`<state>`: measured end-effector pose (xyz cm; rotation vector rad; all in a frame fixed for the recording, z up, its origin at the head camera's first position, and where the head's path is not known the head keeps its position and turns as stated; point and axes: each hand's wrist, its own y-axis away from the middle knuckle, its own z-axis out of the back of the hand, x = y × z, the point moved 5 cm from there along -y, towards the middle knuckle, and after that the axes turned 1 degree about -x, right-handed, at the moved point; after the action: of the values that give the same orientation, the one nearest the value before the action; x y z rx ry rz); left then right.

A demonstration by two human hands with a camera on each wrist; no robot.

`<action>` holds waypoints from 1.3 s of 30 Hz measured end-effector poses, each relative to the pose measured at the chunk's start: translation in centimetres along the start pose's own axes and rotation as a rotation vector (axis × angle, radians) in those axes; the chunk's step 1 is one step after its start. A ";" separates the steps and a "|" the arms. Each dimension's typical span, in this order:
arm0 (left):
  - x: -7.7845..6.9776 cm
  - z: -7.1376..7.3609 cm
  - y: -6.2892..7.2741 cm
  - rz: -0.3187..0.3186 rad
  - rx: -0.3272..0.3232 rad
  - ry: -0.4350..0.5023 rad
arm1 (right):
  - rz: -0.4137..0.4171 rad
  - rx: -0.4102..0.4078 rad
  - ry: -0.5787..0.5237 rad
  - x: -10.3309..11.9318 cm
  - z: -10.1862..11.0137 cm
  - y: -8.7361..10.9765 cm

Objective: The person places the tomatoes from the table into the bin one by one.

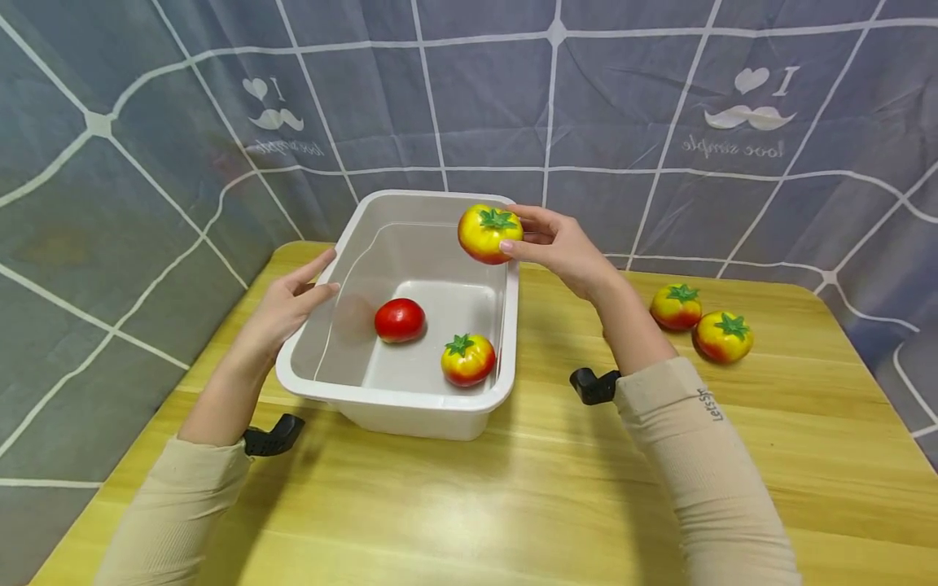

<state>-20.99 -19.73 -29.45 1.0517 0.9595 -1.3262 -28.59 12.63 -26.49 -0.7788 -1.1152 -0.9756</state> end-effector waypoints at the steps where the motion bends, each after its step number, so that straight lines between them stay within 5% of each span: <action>1: 0.0 0.0 0.0 0.001 0.000 0.003 | -0.003 0.001 0.001 0.0 0.0 0.0; 17: -0.1 -0.3 -0.1 -0.003 0.022 0.032 | 0.010 -0.034 -0.015 -0.9 2.5 1.6; 39: -0.5 -0.2 0.1 0.003 0.032 0.007 | -0.030 -0.277 -0.063 -6.5 14.4 11.9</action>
<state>-20.92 -19.35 -29.00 1.0819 0.9446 -1.3402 -23.71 31.66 -29.22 -1.0242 -1.0603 -1.1523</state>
